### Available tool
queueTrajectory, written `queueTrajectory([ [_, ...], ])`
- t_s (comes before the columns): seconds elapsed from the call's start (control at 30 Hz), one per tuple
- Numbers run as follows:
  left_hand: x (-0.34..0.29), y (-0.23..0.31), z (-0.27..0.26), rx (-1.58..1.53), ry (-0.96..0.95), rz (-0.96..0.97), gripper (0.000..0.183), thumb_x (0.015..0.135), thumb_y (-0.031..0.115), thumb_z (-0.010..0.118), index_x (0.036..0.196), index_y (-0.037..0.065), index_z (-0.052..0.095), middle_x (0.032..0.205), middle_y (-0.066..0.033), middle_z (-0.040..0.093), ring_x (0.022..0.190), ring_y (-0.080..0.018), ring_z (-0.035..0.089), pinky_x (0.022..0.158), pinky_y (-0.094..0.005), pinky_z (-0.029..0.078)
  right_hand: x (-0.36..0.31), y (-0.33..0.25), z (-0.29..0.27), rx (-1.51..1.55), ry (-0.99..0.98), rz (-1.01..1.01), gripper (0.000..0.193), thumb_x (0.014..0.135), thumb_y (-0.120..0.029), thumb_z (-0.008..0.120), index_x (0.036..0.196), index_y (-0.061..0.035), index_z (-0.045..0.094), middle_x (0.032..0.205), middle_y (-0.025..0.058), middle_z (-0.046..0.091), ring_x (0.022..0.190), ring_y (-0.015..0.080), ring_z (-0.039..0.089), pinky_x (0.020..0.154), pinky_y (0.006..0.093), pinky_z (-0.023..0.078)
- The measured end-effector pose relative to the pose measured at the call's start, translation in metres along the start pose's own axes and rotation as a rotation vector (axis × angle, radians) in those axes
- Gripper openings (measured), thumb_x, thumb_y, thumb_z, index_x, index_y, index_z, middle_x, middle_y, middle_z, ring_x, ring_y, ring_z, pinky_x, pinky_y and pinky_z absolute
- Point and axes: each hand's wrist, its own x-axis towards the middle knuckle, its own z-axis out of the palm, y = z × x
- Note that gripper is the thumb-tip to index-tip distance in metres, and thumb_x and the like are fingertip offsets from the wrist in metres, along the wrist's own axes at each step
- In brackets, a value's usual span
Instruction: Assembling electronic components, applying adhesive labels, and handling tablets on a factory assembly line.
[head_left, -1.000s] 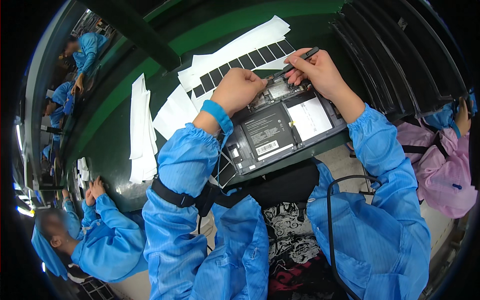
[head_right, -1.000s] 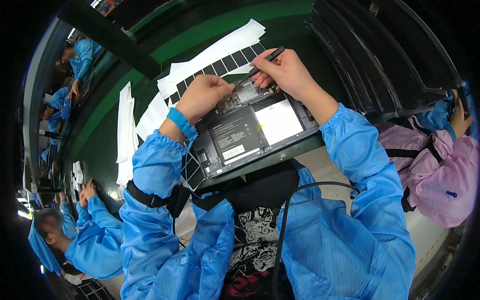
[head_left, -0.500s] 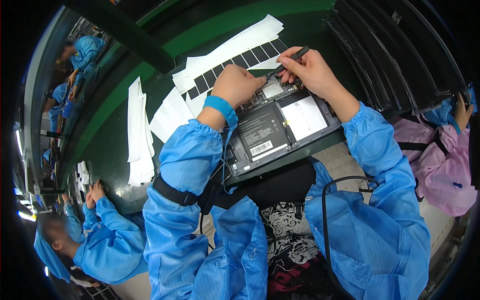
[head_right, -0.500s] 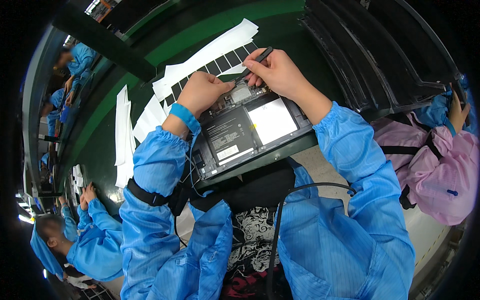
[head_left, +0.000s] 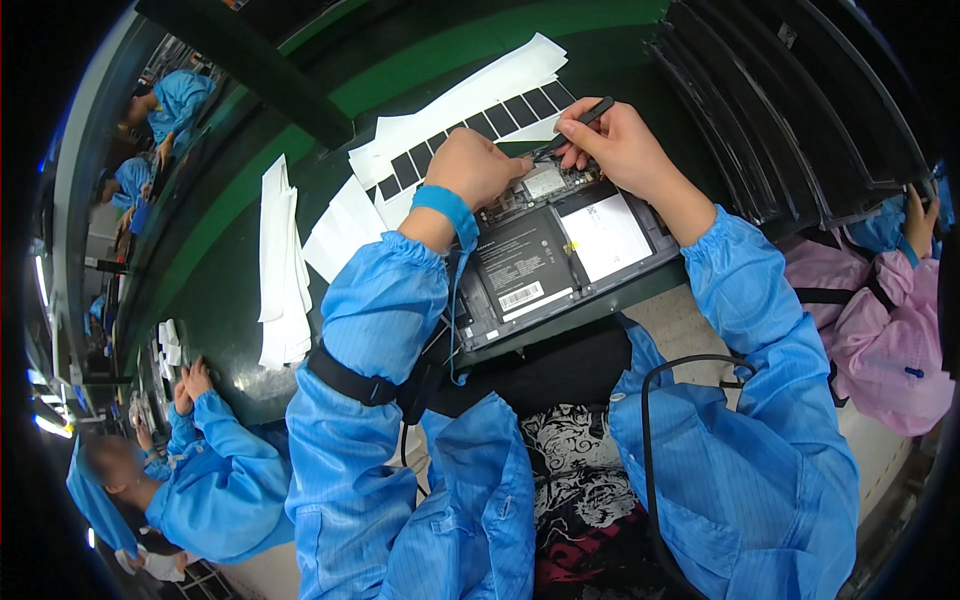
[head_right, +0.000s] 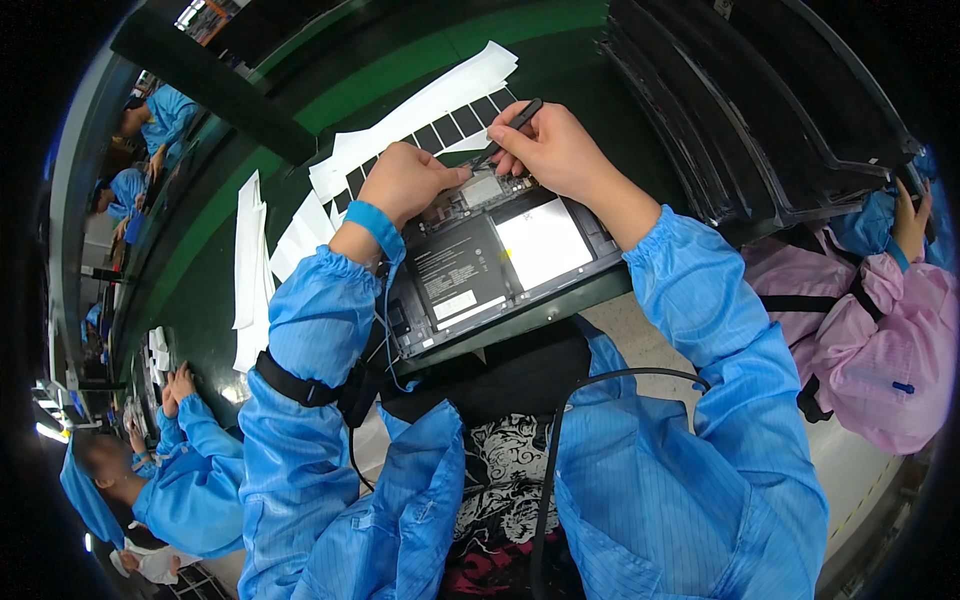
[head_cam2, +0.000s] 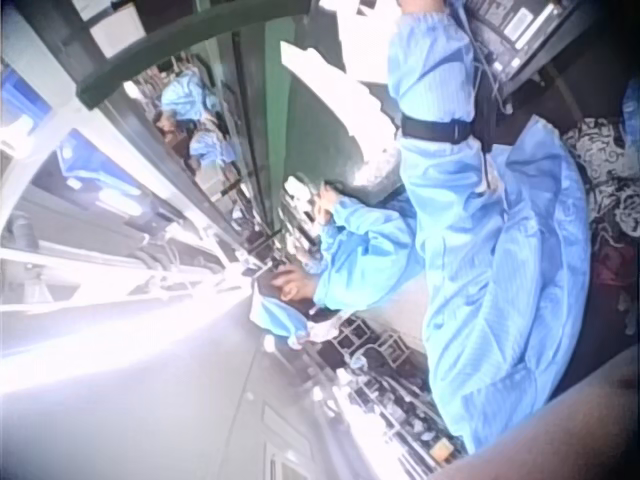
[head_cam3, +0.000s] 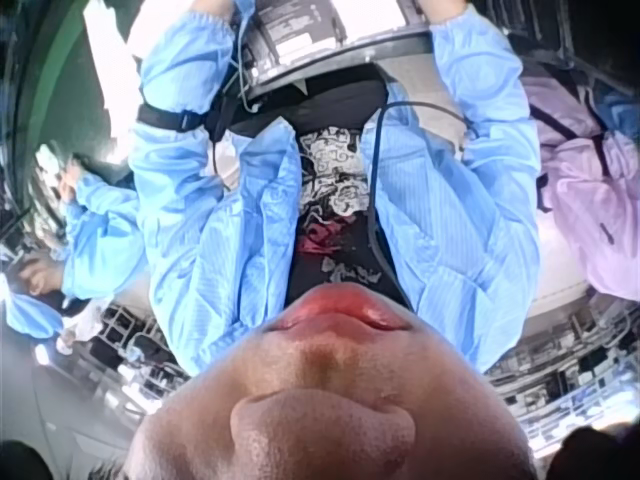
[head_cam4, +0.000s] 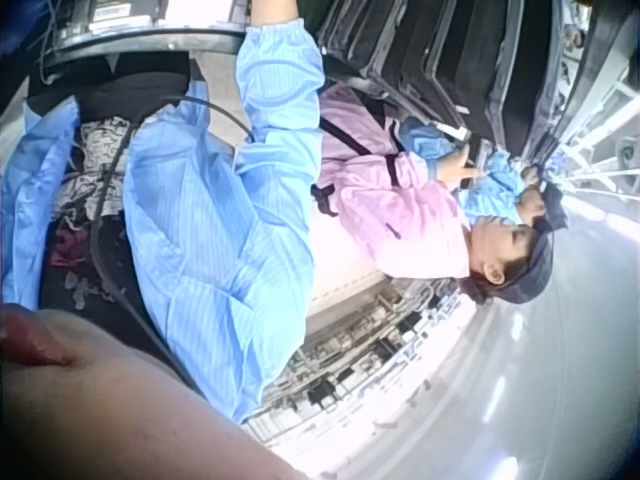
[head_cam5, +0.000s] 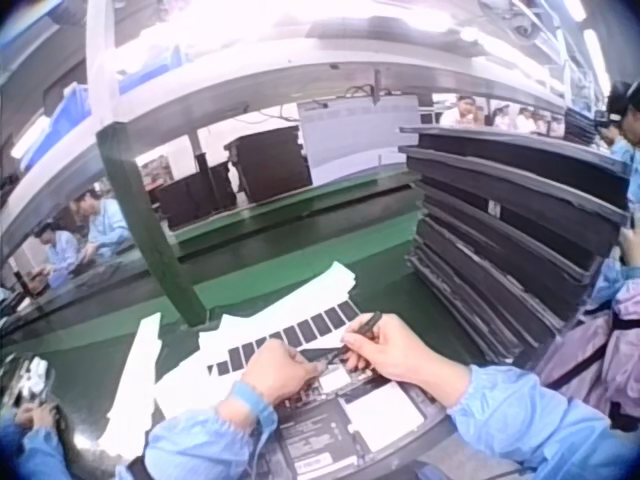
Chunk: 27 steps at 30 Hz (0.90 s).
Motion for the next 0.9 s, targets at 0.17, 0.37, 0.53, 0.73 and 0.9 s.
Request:
queueTrajectory([
  [0.17,-0.004,0.014,-0.010,0.178,0.009,-0.039,0.041,0.073,0.038,0.079,0.072,-0.002,0.071,0.060,-0.0107,0.066,0.054,-0.0222,0.064,0.057,-0.0318,0.051,0.001,0.003,0.000,0.005,0.007,-0.006,0.017,0.095,-0.016,0.057,0.094,0.0009,0.059,0.075,0.0090,0.065,0.064,0.0106,0.063,0.058,0.0223,0.049],
  [0.37,-0.001,0.007,-0.024,0.205,-0.035,-0.045,0.047,0.077,0.046,0.073,0.073,-0.001,0.072,0.062,-0.0148,0.065,0.059,-0.0271,0.065,0.061,-0.0344,0.050,-0.001,-0.001,-0.001,0.056,0.130,0.004,0.020,0.095,-0.017,0.057,0.092,0.0017,0.060,0.074,0.0105,0.066,0.060,0.0103,0.063,0.052,0.0214,0.046],
  [0.53,0.010,-0.005,-0.028,0.147,0.179,0.135,0.045,0.080,0.046,0.068,0.073,0.002,0.072,0.062,-0.0151,0.064,0.059,-0.0272,0.064,0.061,-0.0372,0.050,0.002,0.002,-0.005,0.207,0.203,0.020,0.020,0.095,-0.017,0.057,0.092,0.0022,0.062,0.075,0.0120,0.067,0.060,0.0096,0.062,0.052,0.0203,0.045],
  [0.73,0.010,-0.010,-0.020,-0.017,0.171,0.167,0.045,0.083,0.044,0.066,0.076,0.000,0.072,0.060,-0.0124,0.063,0.057,-0.0223,0.060,0.059,-0.0354,0.048,-0.002,-0.001,-0.005,0.326,0.094,0.019,0.019,0.096,-0.016,0.057,0.097,0.0027,0.061,0.077,0.0134,0.067,0.063,0.0099,0.062,0.057,0.0197,0.048],
  [0.9,-0.007,-0.015,-0.013,-0.099,-0.014,0.149,0.047,0.082,0.043,0.069,0.080,-0.004,0.071,0.061,-0.0088,0.062,0.054,-0.0167,0.056,0.056,-0.0326,0.046,0.004,0.005,-0.005,0.246,0.051,0.062,0.018,0.096,-0.016,0.057,0.100,0.0019,0.059,0.079,0.0130,0.067,0.064,0.0099,0.063,0.057,0.0195,0.049],
])
